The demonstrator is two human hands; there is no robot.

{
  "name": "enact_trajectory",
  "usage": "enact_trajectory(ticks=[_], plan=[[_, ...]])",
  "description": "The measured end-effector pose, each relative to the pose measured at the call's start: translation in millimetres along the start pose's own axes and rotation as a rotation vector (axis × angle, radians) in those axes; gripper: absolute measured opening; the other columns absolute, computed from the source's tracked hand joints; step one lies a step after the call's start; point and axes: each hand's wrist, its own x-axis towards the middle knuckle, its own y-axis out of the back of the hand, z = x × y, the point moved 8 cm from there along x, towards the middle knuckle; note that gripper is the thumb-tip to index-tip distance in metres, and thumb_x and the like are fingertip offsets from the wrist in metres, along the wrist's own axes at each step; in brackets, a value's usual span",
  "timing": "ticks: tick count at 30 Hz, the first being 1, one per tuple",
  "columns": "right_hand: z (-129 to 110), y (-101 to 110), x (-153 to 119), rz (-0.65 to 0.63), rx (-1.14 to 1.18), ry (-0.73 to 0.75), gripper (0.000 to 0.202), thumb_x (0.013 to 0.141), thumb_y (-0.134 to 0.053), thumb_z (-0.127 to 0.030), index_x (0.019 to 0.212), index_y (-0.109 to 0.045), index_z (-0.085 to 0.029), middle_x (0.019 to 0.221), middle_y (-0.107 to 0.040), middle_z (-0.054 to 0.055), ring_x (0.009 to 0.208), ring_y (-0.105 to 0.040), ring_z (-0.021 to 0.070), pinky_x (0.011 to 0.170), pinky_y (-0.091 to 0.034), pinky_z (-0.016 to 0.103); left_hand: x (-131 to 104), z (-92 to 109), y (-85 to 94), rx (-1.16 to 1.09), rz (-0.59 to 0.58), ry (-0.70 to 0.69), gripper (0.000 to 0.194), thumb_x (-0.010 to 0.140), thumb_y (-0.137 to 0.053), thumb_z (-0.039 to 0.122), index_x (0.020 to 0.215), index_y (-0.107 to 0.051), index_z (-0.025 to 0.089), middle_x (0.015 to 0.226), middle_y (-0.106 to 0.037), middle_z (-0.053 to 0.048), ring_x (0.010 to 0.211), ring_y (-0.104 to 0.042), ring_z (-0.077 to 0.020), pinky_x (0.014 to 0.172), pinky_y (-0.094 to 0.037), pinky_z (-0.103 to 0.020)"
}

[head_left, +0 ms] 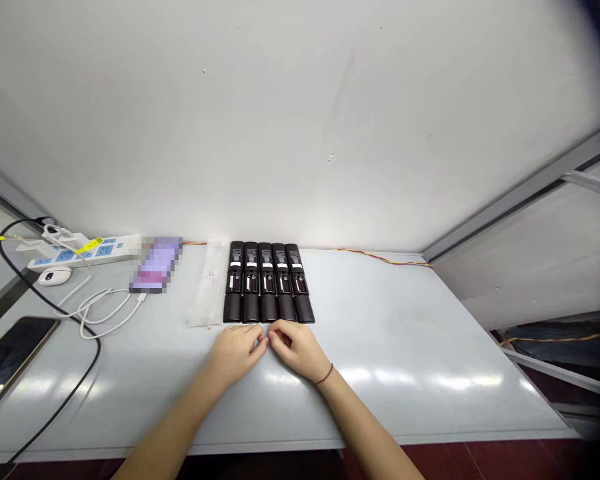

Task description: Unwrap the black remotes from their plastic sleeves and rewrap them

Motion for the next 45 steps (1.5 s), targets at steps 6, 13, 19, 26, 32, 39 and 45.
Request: enact_trajectory(ticks=[6, 13, 19, 26, 32, 39, 45], plan=[[1, 0, 0, 0.003, 0.003, 0.006, 0.013, 0.084, -0.049, -0.016, 0.075, -0.058, -0.019, 0.061, -0.054, -0.002, 0.054, -0.049, 0.0114, 0.053, -0.036, 0.022, 0, -1, -0.5, -0.008, -0.024, 0.018, 0.021, 0.088, -0.042, 0.03, 0.075, -0.056, 0.021, 0.066, -0.061, 0.001, 0.063, -0.056, -0.0151, 0.061, -0.035, -0.026], [-2, 4, -3, 0.047, 0.034, 0.071, 0.012, 0.084, -0.049, -0.016, 0.076, -0.058, -0.019, 0.06, -0.054, -0.002, 0.052, -0.048, 0.011, 0.051, -0.037, 0.022, 0, -2, -1.0, -0.005, -0.057, 0.044, 0.022, 0.088, -0.042, 0.031, 0.077, -0.057, 0.021, 0.067, -0.062, 0.0, 0.065, -0.057, -0.016, 0.063, -0.035, -0.026], [1, 49, -10, 0.356, -0.069, 0.167, 0.013, 0.083, -0.048, -0.018, 0.072, -0.054, -0.02, 0.06, -0.053, 0.0, 0.058, -0.05, 0.0149, 0.057, -0.042, 0.028, 1, -1, 0.5, -0.019, -0.061, 0.051, 0.023, 0.089, -0.042, 0.032, 0.077, -0.058, 0.021, 0.065, -0.06, 0.001, 0.064, -0.056, -0.0156, 0.064, -0.036, -0.027], [27, 74, 4, 0.106, -0.336, 0.136, 0.054, 0.073, -0.062, -0.028, 0.123, -0.046, -0.017, 0.132, -0.048, 0.015, 0.123, -0.043, 0.0309, 0.101, -0.038, 0.048, -1, 4, 5.0, -0.008, -0.036, 0.01, 0.022, 0.088, -0.041, 0.029, 0.077, -0.058, 0.021, 0.064, -0.058, 0.001, 0.063, -0.055, -0.0153, 0.064, -0.037, -0.028], [38, 74, 13, -0.07, -0.42, 0.164, 0.056, 0.07, -0.065, -0.029, 0.123, -0.052, -0.018, 0.131, -0.051, 0.014, 0.118, -0.05, 0.0301, 0.099, -0.041, 0.047, -5, 11, 11.1, -0.109, 0.042, -0.055, 0.021, 0.089, -0.041, 0.028, 0.077, -0.057, 0.02, 0.067, -0.056, 0.001, 0.063, -0.052, -0.0134, 0.061, -0.038, -0.026], [39, 73, 13, -0.069, -0.424, 0.187, 0.049, 0.07, -0.067, -0.027, 0.116, -0.056, -0.017, 0.122, -0.058, 0.014, 0.11, -0.056, 0.0286, 0.094, -0.046, 0.046, -2, 40, 25.4, -0.201, 0.136, -0.192, 0.019, 0.088, -0.045, 0.026, 0.076, -0.058, 0.019, 0.07, -0.058, 0.0, 0.066, -0.052, -0.0128, 0.065, -0.041, -0.026], [30, 76, -13, -0.042, -0.451, 0.15, 0.045, 0.069, -0.069, -0.027, 0.112, -0.058, -0.017, 0.118, -0.061, 0.014, 0.106, -0.057, 0.03, 0.09, -0.048, 0.046, 23, 61, 33.5, -0.23, 0.274, -0.16, 0.013, 0.086, -0.049, 0.026, 0.087, -0.06, 0.019, 0.088, -0.062, -0.003, 0.085, -0.055, -0.0166, 0.081, -0.045, -0.031]])
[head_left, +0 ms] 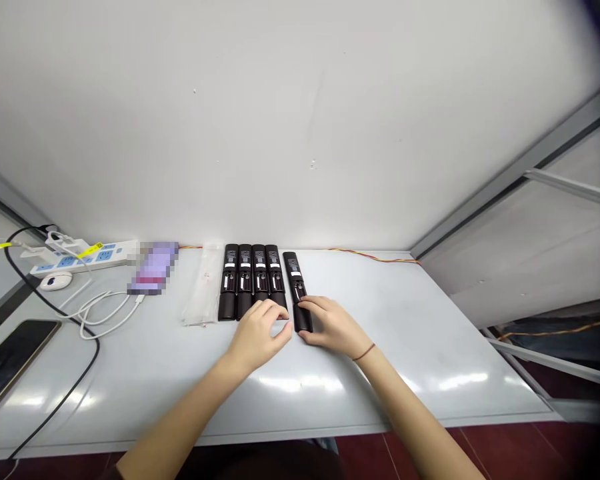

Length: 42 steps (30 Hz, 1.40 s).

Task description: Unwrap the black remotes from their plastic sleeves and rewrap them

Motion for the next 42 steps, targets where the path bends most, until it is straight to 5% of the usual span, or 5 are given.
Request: enact_trajectory(ticks=[10, 18, 26, 34, 42], plan=[[-32, 5, -49, 0.024, 0.04, -0.09, 0.038, 0.067, -0.068, -0.021, 0.103, -0.057, -0.02, 0.101, -0.062, 0.012, 0.095, -0.058, 0.0309, 0.083, -0.051, 0.046, 49, 23, -81.7, 0.287, -0.234, 0.214, 0.028, 0.09, -0.045, 0.029, 0.108, -0.059, 0.013, 0.111, -0.055, -0.02, 0.101, -0.055, -0.0312, 0.079, -0.049, -0.041], [-39, -2, -73, 0.121, -0.017, -0.149, 0.054, 0.072, -0.064, -0.022, 0.123, -0.046, -0.019, 0.127, -0.048, 0.018, 0.112, -0.053, 0.034, 0.089, -0.051, 0.049, 66, 24, -91.9, 0.289, -0.234, 0.293, 0.037, 0.08, -0.054, 0.011, 0.118, -0.054, 0.013, 0.12, -0.05, -0.022, 0.104, -0.055, -0.0328, 0.08, -0.048, -0.041], [-36, 6, -78, 0.071, 0.008, -0.217, 0.043, 0.07, -0.066, -0.024, 0.111, -0.055, -0.02, 0.1, -0.062, 0.012, 0.093, -0.06, 0.0305, 0.079, -0.053, 0.048, 73, 23, -114.2, 0.058, -0.209, 0.264, 0.068, 0.074, -0.056, 0.009, 0.136, -0.031, 0.006, 0.114, -0.057, -0.022, 0.107, -0.054, -0.0307, 0.095, -0.04, -0.042], [-25, 41, -68, 0.279, 0.136, -0.274, 0.041, 0.081, -0.06, -0.029, 0.12, -0.05, -0.023, 0.115, -0.061, 0.011, 0.106, -0.058, 0.0284, 0.087, -0.051, 0.046, 58, -17, -57.1, -1.095, 0.007, 0.457, 0.072, 0.078, -0.058, 0.013, 0.136, -0.017, 0.028, 0.118, -0.055, -0.009, 0.081, -0.067, -0.0145, 0.077, -0.054, -0.033], [-91, 16, 31, 0.32, 0.275, 0.151, 0.051, 0.079, -0.062, -0.028, 0.127, -0.047, -0.02, 0.126, -0.055, 0.013, 0.118, -0.051, 0.025, 0.098, -0.046, 0.041, 28, -82, 9.5, -1.316, 0.235, 0.509, 0.048, 0.095, -0.029, 0.047, 0.139, -0.027, 0.028, 0.109, -0.064, -0.007, 0.082, -0.067, -0.0191, 0.074, -0.057, -0.038]])
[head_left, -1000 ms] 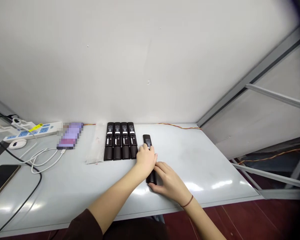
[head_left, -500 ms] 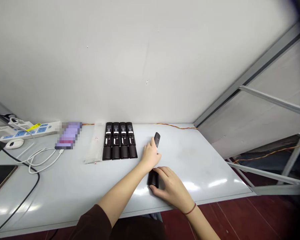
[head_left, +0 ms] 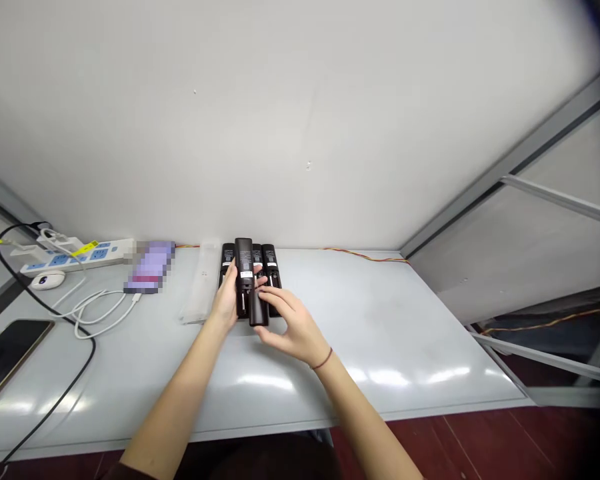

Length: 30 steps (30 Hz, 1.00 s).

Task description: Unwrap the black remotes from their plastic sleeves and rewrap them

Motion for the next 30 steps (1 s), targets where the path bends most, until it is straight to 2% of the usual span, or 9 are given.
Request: enact_trajectory(ticks=[5, 8, 13, 19, 25, 30], plan=[[-1, -36, 27, 0.046, -0.006, 0.142, 0.047, 0.079, -0.063, -0.029, 0.123, -0.051, -0.018, 0.127, -0.055, 0.015, 0.119, -0.051, 0.0258, 0.099, -0.044, 0.044, -3, 11, 18.4, 0.077, 0.067, -0.027, 0.047, 0.097, -0.021, 0.043, 0.141, -0.026, 0.03, 0.111, -0.065, -0.005, 0.091, -0.066, -0.0189, 0.083, -0.054, -0.038], [1, -43, 25, 0.08, -0.019, 0.169, 0.045, 0.08, -0.061, -0.026, 0.124, -0.052, -0.019, 0.131, -0.053, 0.015, 0.123, -0.049, 0.0262, 0.1, -0.044, 0.046, -3, 12, 17.1, -0.079, 0.045, -0.024, 0.047, 0.096, -0.029, 0.042, 0.142, -0.027, 0.029, 0.117, -0.064, -0.005, 0.097, -0.065, -0.0198, 0.09, -0.05, -0.041], [6, -42, 15, 0.12, -0.028, 0.177, 0.048, 0.08, -0.062, -0.023, 0.127, -0.051, -0.019, 0.135, -0.05, 0.017, 0.125, -0.047, 0.0265, 0.1, -0.046, 0.045, -4, 7, 13.9, -0.31, 0.0, 0.009, 0.047, 0.092, -0.045, 0.037, 0.137, -0.037, 0.03, 0.115, -0.066, -0.004, 0.098, -0.066, -0.0202, 0.096, -0.046, -0.039], [13, -38, 9, 0.111, -0.049, 0.15, 0.048, 0.081, -0.065, -0.027, 0.127, -0.052, -0.02, 0.134, -0.051, 0.016, 0.124, -0.05, 0.0272, 0.098, -0.048, 0.046, -5, -2, 11.8, -0.316, 0.015, 0.06, 0.049, 0.09, -0.05, 0.035, 0.137, -0.039, 0.029, 0.11, -0.068, -0.006, 0.097, -0.066, -0.0217, 0.093, -0.047, -0.041], [20, -34, 8, 0.077, -0.014, 0.108, 0.075, 0.077, -0.07, -0.038, 0.141, -0.037, -0.019, 0.141, -0.045, 0.018, 0.128, -0.045, 0.0295, 0.099, -0.047, 0.046, -9, -4, 2.5, -0.286, -0.047, 0.087, 0.045, 0.089, -0.052, 0.033, 0.133, -0.045, 0.027, 0.113, -0.067, -0.006, 0.103, -0.063, -0.0207, 0.093, -0.049, -0.04], [23, -32, 8, 0.081, 0.014, 0.105, 0.078, 0.076, -0.071, -0.039, 0.143, -0.034, -0.021, 0.14, -0.046, 0.017, 0.128, -0.046, 0.0291, 0.098, -0.048, 0.044, -11, -4, 0.7, -0.269, -0.043, 0.101, 0.043, 0.089, -0.052, 0.033, 0.132, -0.046, 0.028, 0.113, -0.066, -0.006, 0.102, -0.063, -0.0202, 0.089, -0.051, -0.039]])
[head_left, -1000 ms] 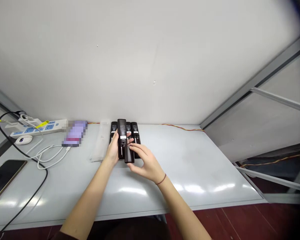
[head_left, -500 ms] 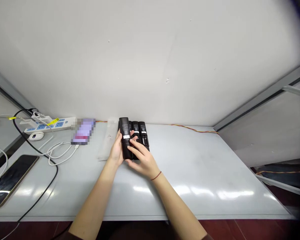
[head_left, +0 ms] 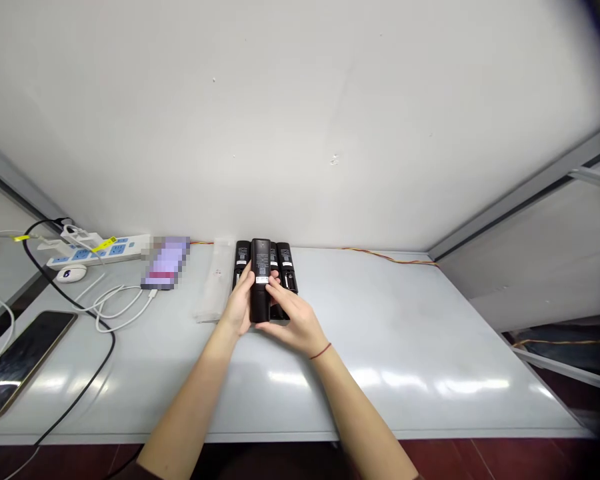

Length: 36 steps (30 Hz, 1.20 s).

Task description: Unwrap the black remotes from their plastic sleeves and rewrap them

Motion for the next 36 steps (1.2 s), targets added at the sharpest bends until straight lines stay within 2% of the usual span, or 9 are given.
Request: enact_trajectory(ticks=[5, 12, 16, 19, 22, 24, 29, 33, 36], plan=[[1, 1, 0, 0.01, 0.037, -0.019, 0.079, 0.075, -0.072, -0.036, 0.143, -0.033, -0.022, 0.139, -0.047, 0.016, 0.128, -0.046, 0.0287, 0.1, -0.047, 0.045, 0, -1, -2.3, -0.02, 0.002, -0.002, 0.04, 0.089, -0.052, 0.032, 0.129, -0.048, 0.027, 0.11, -0.067, -0.007, 0.102, -0.063, -0.02, 0.09, -0.05, -0.039], [5, -2, 3, 0.045, 0.134, -0.129, 0.064, 0.078, -0.067, -0.028, 0.137, -0.042, -0.022, 0.139, -0.045, 0.015, 0.129, -0.044, 0.0287, 0.104, -0.041, 0.047, 2, 14, 8.0, -0.266, 0.084, -0.184, 0.043, 0.086, -0.058, 0.018, 0.124, -0.048, 0.033, 0.106, -0.065, -0.001, 0.102, -0.063, -0.0148, 0.089, -0.05, -0.031], [20, 3, -1, 0.143, 0.213, -0.308, 0.036, 0.085, -0.058, -0.025, 0.121, -0.057, -0.024, 0.11, -0.064, 0.01, 0.099, -0.062, 0.0225, 0.087, -0.052, 0.04, 4, 3, 14.6, -0.309, 0.195, -0.115, 0.048, 0.08, -0.062, 0.008, 0.12, -0.051, 0.032, 0.086, -0.064, 0.004, 0.086, -0.066, -0.011, 0.085, -0.052, -0.028], [36, 2, -10, 0.163, 0.411, -0.528, 0.022, 0.084, -0.06, -0.032, 0.103, -0.064, -0.021, 0.089, -0.067, 0.006, 0.076, -0.063, 0.0187, 0.069, -0.054, 0.034, 3, -2, 16.1, -0.32, 0.244, -0.093, 0.037, 0.081, -0.063, 0.015, 0.115, -0.055, 0.029, 0.075, -0.061, 0.005, 0.074, -0.066, -0.0108, 0.079, -0.054, -0.029], [49, -5, -19, 0.187, 0.704, -0.744, 0.027, 0.081, -0.062, -0.041, 0.095, -0.063, -0.018, 0.063, -0.061, 0.0, 0.052, -0.056, 0.0131, 0.052, -0.05, 0.028, 3, -1, 15.9, -0.377, 0.245, -0.075, 0.019, 0.086, -0.058, 0.029, 0.105, -0.06, 0.026, 0.078, -0.063, 0.004, 0.077, -0.067, -0.0141, 0.08, -0.054, -0.034], [53, -10, -22, 0.2, 0.876, -0.84, 0.036, 0.079, -0.063, -0.044, 0.102, -0.061, -0.017, 0.055, -0.056, -0.003, 0.044, -0.05, 0.0108, 0.044, -0.046, 0.026, 3, 1, 17.2, -0.424, 0.25, -0.077, 0.012, 0.089, -0.054, 0.031, 0.095, -0.061, 0.023, 0.081, -0.065, 0.003, 0.082, -0.067, -0.0152, 0.083, -0.053, -0.036], [46, -18, -16, 0.133, 1.151, -0.807, 0.065, 0.067, -0.077, -0.032, 0.125, -0.048, -0.024, 0.062, -0.057, -0.006, 0.048, -0.054, 0.0105, 0.046, -0.05, 0.025, 5, -1, 22.6, -0.461, 0.297, -0.08, 0.02, 0.091, -0.051, 0.035, 0.079, -0.056, 0.02, 0.077, -0.064, 0.004, 0.087, -0.066, -0.0131, 0.087, -0.051, -0.032], [55, -13, -19, 0.229, 1.181, -0.845, 0.057, 0.067, -0.077, -0.032, 0.118, -0.052, -0.025, 0.064, -0.059, -0.006, 0.054, -0.058, 0.0112, 0.05, -0.052, 0.024, 3, -2, 17.2, -0.34, 0.253, -0.124, 0.018, 0.085, -0.059, 0.038, 0.086, -0.055, 0.021, 0.089, -0.065, 0.002, 0.099, -0.064, -0.016, 0.092, -0.048, -0.033], [70, -7, -26, 0.363, 1.198, -0.9, 0.047, 0.071, -0.073, -0.042, 0.112, -0.057, -0.026, 0.086, -0.067, 0.0, 0.078, -0.066, 0.0157, 0.061, -0.057, 0.025, -1, -2, 3.4, -0.157, 0.133, -0.193, 0.027, 0.076, -0.071, 0.029, 0.096, -0.053, 0.024, 0.103, -0.066, 0.001, 0.11, -0.059, -0.0191, 0.098, -0.044, -0.039]])
